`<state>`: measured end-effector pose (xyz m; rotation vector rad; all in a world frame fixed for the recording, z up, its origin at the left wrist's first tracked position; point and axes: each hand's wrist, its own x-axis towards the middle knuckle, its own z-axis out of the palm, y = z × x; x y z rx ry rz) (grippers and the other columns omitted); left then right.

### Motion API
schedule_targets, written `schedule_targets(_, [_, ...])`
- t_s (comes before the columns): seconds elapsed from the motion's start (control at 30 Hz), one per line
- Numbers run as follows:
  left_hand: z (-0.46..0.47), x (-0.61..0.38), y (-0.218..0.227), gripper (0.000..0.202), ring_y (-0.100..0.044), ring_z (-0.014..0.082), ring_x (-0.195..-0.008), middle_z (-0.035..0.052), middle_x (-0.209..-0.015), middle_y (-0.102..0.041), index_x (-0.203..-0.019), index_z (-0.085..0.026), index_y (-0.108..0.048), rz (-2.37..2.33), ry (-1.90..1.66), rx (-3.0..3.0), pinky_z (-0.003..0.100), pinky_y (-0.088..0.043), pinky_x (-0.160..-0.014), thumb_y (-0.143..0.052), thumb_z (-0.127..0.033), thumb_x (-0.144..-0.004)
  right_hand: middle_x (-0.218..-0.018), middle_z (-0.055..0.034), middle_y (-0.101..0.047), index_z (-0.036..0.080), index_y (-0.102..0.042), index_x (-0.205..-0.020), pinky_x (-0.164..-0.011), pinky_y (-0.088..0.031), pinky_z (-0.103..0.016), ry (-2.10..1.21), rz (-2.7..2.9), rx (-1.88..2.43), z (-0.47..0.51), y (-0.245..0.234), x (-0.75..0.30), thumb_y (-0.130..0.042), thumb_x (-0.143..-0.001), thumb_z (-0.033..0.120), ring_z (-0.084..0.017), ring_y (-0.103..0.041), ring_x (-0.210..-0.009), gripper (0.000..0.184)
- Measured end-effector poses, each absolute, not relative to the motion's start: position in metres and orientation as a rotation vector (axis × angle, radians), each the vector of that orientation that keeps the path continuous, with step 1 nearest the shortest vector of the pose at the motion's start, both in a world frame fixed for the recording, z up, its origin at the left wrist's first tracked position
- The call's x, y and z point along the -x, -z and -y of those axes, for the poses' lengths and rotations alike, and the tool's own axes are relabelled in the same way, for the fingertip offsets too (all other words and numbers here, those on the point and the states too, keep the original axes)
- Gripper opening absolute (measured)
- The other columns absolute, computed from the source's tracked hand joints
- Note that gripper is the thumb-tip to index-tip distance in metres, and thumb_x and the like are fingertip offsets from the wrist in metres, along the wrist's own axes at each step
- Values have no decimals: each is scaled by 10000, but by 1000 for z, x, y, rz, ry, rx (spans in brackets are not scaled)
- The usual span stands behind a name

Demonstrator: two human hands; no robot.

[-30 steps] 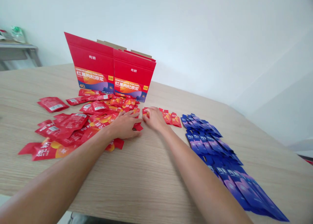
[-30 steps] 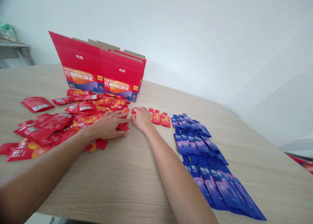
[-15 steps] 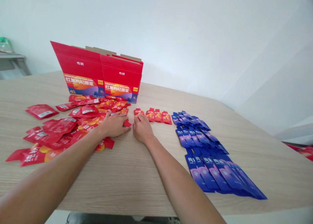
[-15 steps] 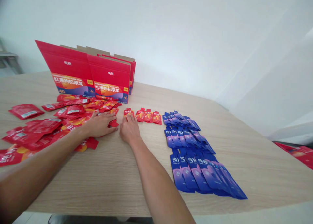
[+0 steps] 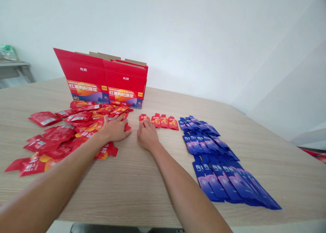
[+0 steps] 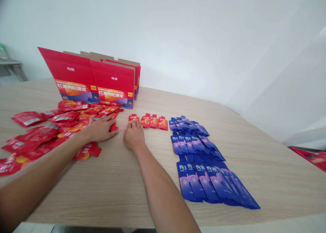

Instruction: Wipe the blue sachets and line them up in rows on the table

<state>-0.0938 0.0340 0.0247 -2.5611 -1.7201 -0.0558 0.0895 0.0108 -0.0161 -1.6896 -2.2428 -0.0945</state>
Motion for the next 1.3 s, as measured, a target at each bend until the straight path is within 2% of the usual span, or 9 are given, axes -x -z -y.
schedule_targets(0.07, [-28,79,-29,608,-383,487,-1571,305,-1653,-457,-1457,-116,-613,1608,134,2543,821,-193,-1223,-595,-474,-966,-1575,-217,-565,73,-597,-1476,-1222,-374,-481,65,2199,1708,-12,13,-88,-436,-1069,270,-353,-483,-1466,480])
schedule_targets(0.13, [-25,59,-34,489,-480,444,-1505,273,-1557,-564,-1426,-135,-620,1459,240,2575,797,-225,-1226,-555,-322,-979,-1575,-195,-575,118,-584,-1491,-1239,-346,-493,55,2125,1732,-13,8,-91,-469,-1045,241,-340,-490,-1461,476])
schedule_targets(0.23, [-28,29,-35,453,-560,388,-1446,237,-1521,-606,-1422,-139,-615,1407,273,2692,636,-409,-1197,-406,-202,-1025,-1612,-191,-548,145,-603,-1473,-1280,-284,-502,78,1976,1816,-14,-2,-104,-488,-1020,202,-332,-468,-1495,472])
schedule_targets(0.37, [-35,5,-19,538,-522,386,-1504,252,-1640,-492,-1541,-131,-524,1367,250,2856,554,-499,-1154,-458,-285,-1029,-1695,-237,-436,109,-601,-1498,-1268,-277,-600,50,1848,2034,-14,-7,-127,-422,-1042,201,-407,-383,-1570,499])
schedule_targets(0.47, [-38,3,-3,571,-433,400,-1574,221,-1696,-442,-1589,-162,-499,1286,224,2936,566,-442,-1223,-444,-356,-1055,-1734,-254,-365,117,-529,-1586,-1223,-291,-703,-75,1783,2165,-15,-5,-136,-368,-1092,296,-468,-331,-1596,550])
schedule_targets(0.6, [-47,10,9,571,-378,347,-1616,225,-1698,-448,-1556,-115,-548,1222,288,2988,508,-349,-1308,-411,-411,-1088,-1695,-258,-433,147,-579,-1553,-1203,-257,-768,-144,1793,2228,-18,-1,-139,-297,-1132,482,-490,-387,-1559,608])
schedule_targets(0.97, [-52,18,13,483,-411,305,-1601,225,-1654,-504,-1487,-109,-610,1179,492,2996,473,-320,-1332,-491,-265,-1046,-1699,-267,-421,122,-574,-1554,-1227,-225,-747,-106,1784,2216,-18,4,-140,-320,-1121,585,-483,-350,-1580,683])
schedule_targets(1.13, [-53,22,12,607,-600,252,-1438,111,-1535,-642,-1487,-260,-648,1152,601,3064,431,-460,-1241,-461,-74,-940,-1747,-206,-373,166,-532,-1581,-1279,-169,-696,-35,1825,2099,-17,4,-135,-276,-1148,520,-402,-286,-1633,615])
schedule_targets(1.3, [-61,21,9,540,-654,244,-1357,121,-1392,-734,-1364,-208,-728,1189,614,3053,403,-495,-1202,-449,-69,-924,-1678,-202,-489,146,-624,-1472,-1305,-186,-620,-82,1965,1973,-19,9,-130,-273,-1165,455,-334,-381,-1599,559])
